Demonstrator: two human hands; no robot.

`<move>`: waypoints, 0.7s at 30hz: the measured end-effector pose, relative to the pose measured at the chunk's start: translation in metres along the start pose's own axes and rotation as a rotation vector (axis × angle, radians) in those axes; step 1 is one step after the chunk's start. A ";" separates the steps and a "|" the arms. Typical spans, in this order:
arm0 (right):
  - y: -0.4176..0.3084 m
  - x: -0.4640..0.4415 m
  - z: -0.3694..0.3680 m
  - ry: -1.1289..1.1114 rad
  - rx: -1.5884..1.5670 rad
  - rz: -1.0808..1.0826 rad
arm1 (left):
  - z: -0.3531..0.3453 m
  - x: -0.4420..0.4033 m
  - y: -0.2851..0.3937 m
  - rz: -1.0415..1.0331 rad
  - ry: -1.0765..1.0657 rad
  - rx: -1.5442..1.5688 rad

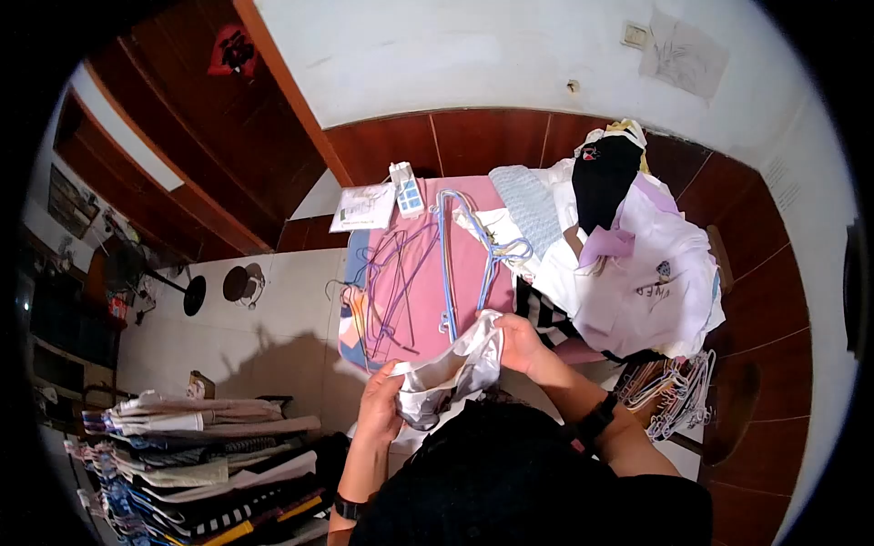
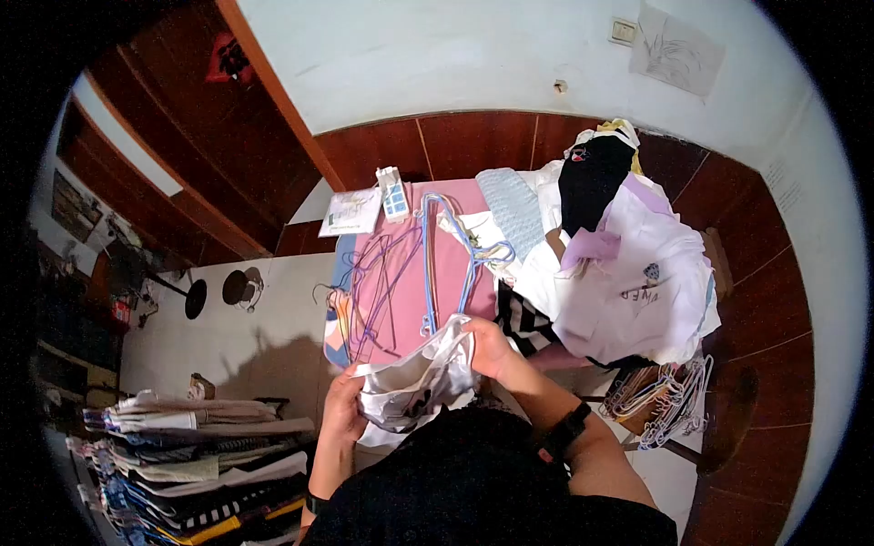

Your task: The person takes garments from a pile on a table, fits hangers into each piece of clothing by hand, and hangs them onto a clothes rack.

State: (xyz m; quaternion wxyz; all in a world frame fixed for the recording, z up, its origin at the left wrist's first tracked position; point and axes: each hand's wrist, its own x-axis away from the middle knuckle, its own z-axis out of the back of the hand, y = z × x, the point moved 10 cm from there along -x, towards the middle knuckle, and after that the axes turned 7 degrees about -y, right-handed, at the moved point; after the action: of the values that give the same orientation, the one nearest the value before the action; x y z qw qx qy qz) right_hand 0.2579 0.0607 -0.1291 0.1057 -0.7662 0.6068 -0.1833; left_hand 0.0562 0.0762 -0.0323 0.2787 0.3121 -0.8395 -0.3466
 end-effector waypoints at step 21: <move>-0.115 -0.109 0.210 0.904 1.442 0.268 | -0.013 -0.174 -0.042 0.370 0.016 -0.305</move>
State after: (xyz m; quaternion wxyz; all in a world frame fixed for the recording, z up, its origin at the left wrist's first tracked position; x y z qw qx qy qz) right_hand 0.4250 0.1809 -0.2923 0.3354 -0.2873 0.4114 -0.7973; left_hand 0.1917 0.1721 -0.1003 0.3879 0.1101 -0.8182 -0.4099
